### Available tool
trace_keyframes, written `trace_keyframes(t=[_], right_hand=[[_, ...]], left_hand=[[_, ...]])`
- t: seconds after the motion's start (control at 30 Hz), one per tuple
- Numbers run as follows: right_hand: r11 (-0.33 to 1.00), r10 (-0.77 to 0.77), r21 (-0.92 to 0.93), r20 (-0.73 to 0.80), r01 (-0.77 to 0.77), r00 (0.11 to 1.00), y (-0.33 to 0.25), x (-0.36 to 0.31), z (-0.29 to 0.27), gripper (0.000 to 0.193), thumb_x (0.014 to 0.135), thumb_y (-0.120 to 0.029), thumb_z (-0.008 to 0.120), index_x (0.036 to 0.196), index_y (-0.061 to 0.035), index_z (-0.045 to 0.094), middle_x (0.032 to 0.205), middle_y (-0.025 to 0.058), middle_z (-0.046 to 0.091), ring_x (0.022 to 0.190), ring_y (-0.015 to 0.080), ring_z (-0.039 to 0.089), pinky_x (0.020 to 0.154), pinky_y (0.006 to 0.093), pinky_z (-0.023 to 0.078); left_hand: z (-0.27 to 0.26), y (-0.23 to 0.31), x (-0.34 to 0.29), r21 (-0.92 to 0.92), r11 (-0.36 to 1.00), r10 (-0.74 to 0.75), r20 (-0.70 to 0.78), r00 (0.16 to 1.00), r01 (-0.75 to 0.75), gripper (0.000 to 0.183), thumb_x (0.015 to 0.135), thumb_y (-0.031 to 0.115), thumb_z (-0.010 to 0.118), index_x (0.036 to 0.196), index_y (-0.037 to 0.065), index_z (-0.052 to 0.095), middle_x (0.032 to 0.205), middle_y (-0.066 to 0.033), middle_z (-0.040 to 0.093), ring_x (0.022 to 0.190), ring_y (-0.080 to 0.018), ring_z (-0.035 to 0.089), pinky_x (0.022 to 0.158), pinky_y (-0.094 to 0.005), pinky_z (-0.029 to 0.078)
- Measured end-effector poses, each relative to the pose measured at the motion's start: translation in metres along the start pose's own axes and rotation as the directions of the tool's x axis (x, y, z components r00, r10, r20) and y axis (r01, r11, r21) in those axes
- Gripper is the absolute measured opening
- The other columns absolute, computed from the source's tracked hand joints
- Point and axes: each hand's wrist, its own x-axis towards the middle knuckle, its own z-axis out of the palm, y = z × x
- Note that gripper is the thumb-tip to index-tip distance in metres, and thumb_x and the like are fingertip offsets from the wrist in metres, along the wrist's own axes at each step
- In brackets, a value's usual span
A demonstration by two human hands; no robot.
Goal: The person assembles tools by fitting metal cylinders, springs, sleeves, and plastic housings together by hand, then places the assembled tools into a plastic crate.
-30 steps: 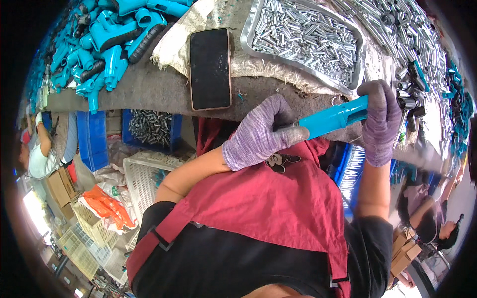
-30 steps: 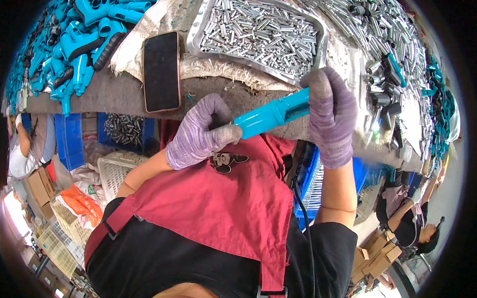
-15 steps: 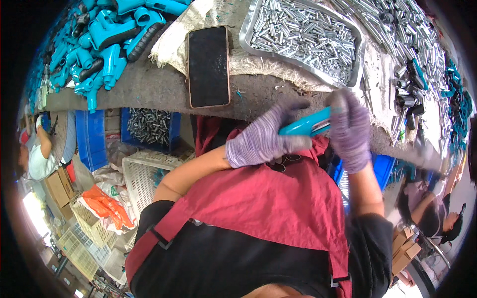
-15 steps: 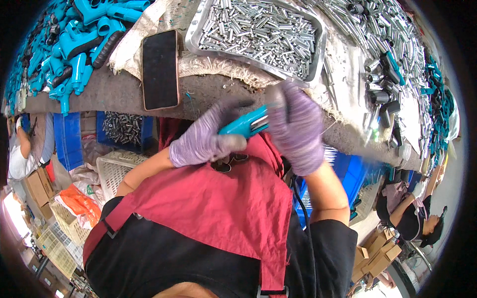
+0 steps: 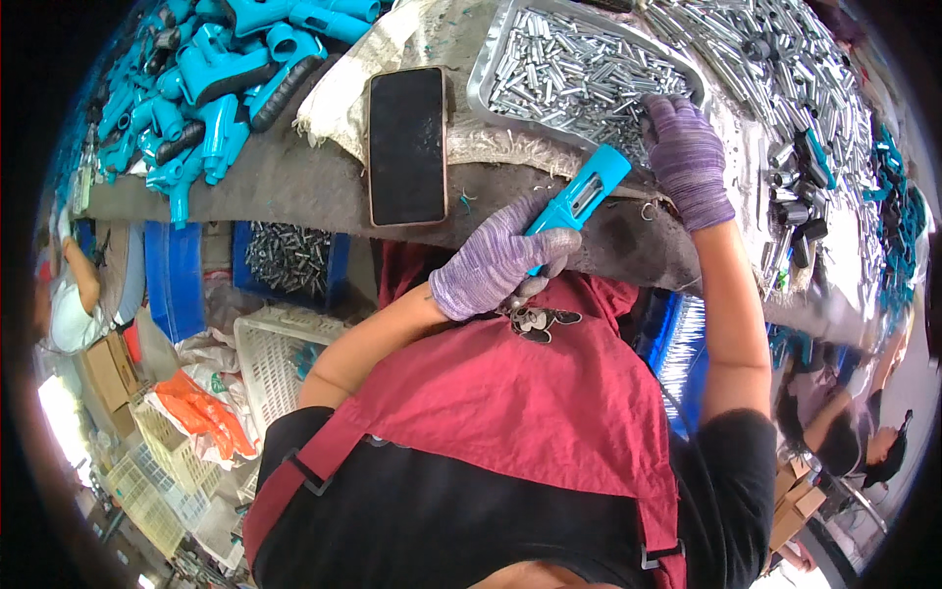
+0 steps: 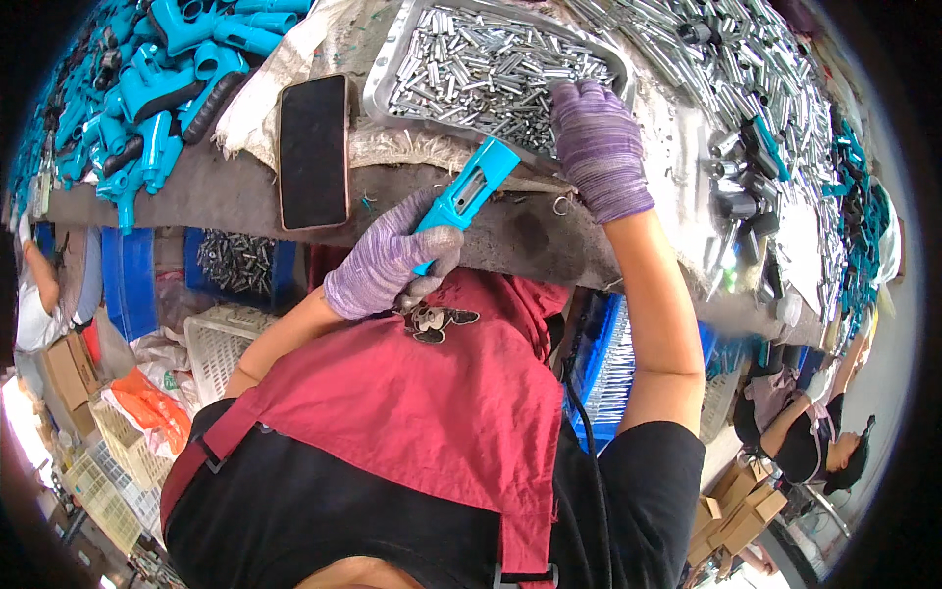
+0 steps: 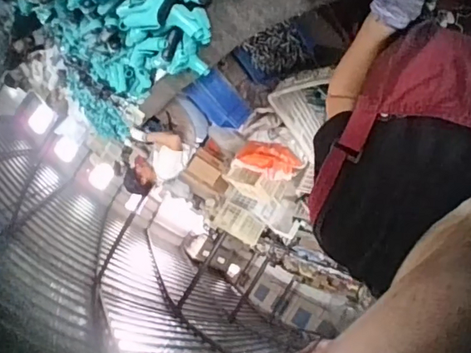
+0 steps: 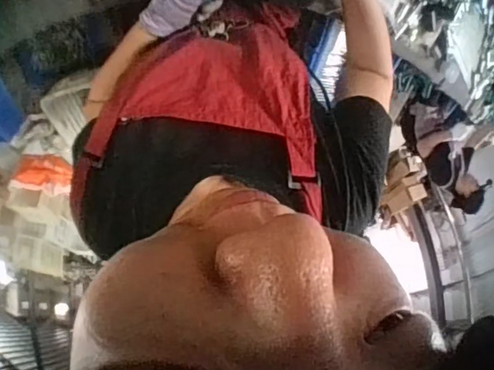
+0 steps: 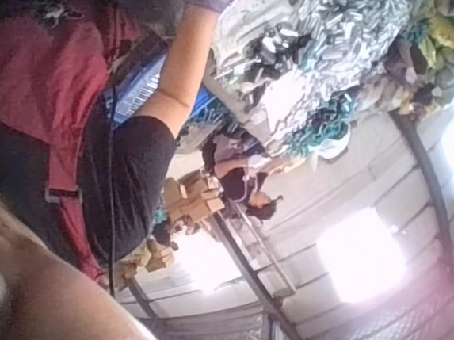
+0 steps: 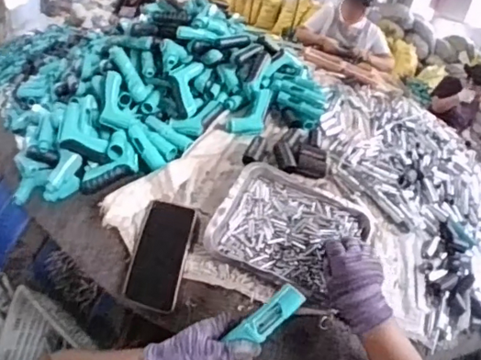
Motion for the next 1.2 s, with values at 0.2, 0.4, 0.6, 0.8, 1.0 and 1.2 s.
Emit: trace_keyframes(t=[0.2,0.4,0.6,0.8,1.0,1.2], right_hand=[[0.982,0.019,0.188,-0.078,-0.004,0.997,0.0,-0.004,-0.029,0.023,0.082,-0.013,0.057,0.105,-0.0096,0.06,0.095,0.0092,0.061,0.083,0.0246,0.06,0.07,0.0346,0.048],[0.538,-0.069,0.839,-0.053,0.082,0.996,-0.05,-0.043,-0.078,0.013,0.076,-0.009,0.066,0.088,-0.006,0.063,0.077,0.0083,0.061,0.069,0.0212,0.06,0.062,0.0298,0.048],[0.851,-0.24,0.442,-0.157,0.285,0.958,-0.061,-0.055,-0.073,0.016,0.068,-0.015,0.069,0.082,-0.0111,0.064,0.084,0.004,0.061,0.073,0.025,0.06,0.063,0.0326,0.048],[0.709,-0.39,0.604,-0.092,0.362,0.916,-0.048,-0.047,-0.083,0.033,0.058,-0.02,0.073,0.087,-0.0107,0.061,0.088,0.007,0.056,0.081,0.028,0.055,0.071,0.038,0.045],[0.746,-0.343,0.665,0.441,-0.045,0.829,-0.046,-0.05,-0.089,0.028,0.063,-0.019,0.075,0.079,-0.0067,0.055,0.079,0.0089,0.055,0.074,0.028,0.055,0.065,0.036,0.044],[0.456,-0.223,0.875,0.287,-0.16,0.932,-0.029,-0.017,-0.066,0.021,0.075,-0.02,0.067,0.092,-0.0083,0.063,0.088,0.0093,0.06,0.084,0.0263,0.059,0.073,0.0339,0.047]], left_hand=[[-0.001,0.004,0.0,0.001,0.999,-0.045,-0.04,0.998,0.046,0.049,0.08,0.036,0.064,0.114,0.006,0.044,0.065,0.0009,0.048,0.042,-0.0032,0.039,0.036,-0.0178,0.03],[-0.004,-0.003,0.009,0.012,1.0,-0.025,-0.033,0.999,0.025,0.046,0.084,0.026,0.06,0.12,0.005,0.042,0.066,-0.0002,0.048,0.041,-0.0048,0.04,0.036,-0.0185,0.03],[0.001,-0.002,0.011,0.145,0.989,-0.009,-0.076,0.997,0.02,0.056,0.083,0.025,0.062,0.129,0.005,0.037,0.08,-0.0023,0.055,0.051,-0.0059,0.048,0.042,-0.0193,0.037],[0.006,-0.008,0.005,0.42,0.906,0.049,0.038,0.998,-0.061,0.062,0.082,0.027,0.063,0.133,0.005,0.034,0.115,-0.0087,0.052,0.098,-0.0136,0.053,0.08,-0.0275,0.047],[0.001,-0.027,0.009,0.302,0.942,0.083,0.22,0.972,-0.148,0.065,0.08,0.032,0.066,0.131,0.005,0.037,0.12,-0.0082,0.051,0.111,-0.0153,0.047,0.092,-0.029,0.04],[0.008,-0.013,-0.001,0.204,0.978,0.017,0.136,0.991,-0.045,0.063,0.081,0.03,0.063,0.132,0.004,0.035,0.1,-0.0061,0.055,0.079,-0.0097,0.055,0.067,-0.0237,0.046]])
